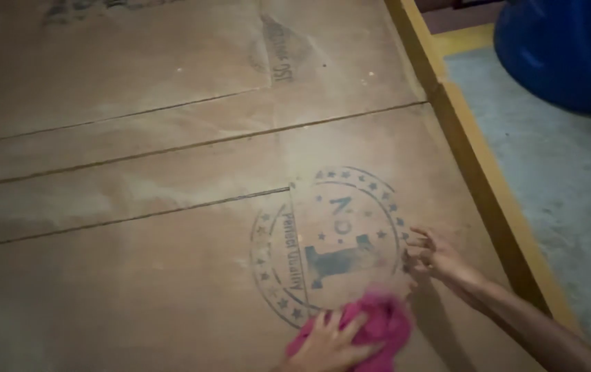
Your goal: Cleaning a large wooden bed surface using a pink cloth.
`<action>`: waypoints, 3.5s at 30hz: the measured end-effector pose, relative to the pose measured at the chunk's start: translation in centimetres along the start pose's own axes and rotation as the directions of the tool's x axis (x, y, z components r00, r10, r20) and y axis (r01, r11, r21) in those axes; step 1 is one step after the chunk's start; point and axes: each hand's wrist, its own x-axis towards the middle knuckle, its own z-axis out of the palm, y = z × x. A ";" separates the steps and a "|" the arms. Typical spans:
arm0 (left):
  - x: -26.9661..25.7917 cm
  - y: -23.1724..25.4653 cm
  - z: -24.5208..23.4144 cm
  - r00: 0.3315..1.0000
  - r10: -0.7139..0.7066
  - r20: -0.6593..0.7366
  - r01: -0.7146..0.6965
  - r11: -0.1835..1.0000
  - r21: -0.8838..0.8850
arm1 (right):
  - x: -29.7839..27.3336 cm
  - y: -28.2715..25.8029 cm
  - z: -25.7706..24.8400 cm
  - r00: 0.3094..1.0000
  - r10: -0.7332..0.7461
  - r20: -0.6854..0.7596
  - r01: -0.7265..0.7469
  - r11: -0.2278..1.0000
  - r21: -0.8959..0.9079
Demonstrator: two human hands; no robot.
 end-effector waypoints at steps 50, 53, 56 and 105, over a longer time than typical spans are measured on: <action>9.7 -16.3 -4.3 0.927 -0.248 0.282 0.198 0.961 0.192 | 13.6 -17.8 13.6 0.908 -0.287 0.306 0.420 0.638 -0.645; 10.7 -23.6 -5.2 0.780 -0.600 0.178 0.532 0.786 0.316 | 16.4 -19.6 14.6 0.596 -0.571 0.564 0.762 0.181 -0.621; 12.0 -24.1 -10.4 0.644 -0.765 0.032 0.739 0.631 0.236 | 12.8 -23.3 15.1 0.476 -0.502 0.722 0.778 -0.142 -0.611; 27.9 -18.8 -5.2 0.706 -0.703 -0.088 0.708 0.701 0.086 | 8.2 -28.4 -2.9 0.672 -0.605 0.427 0.372 -0.223 -0.901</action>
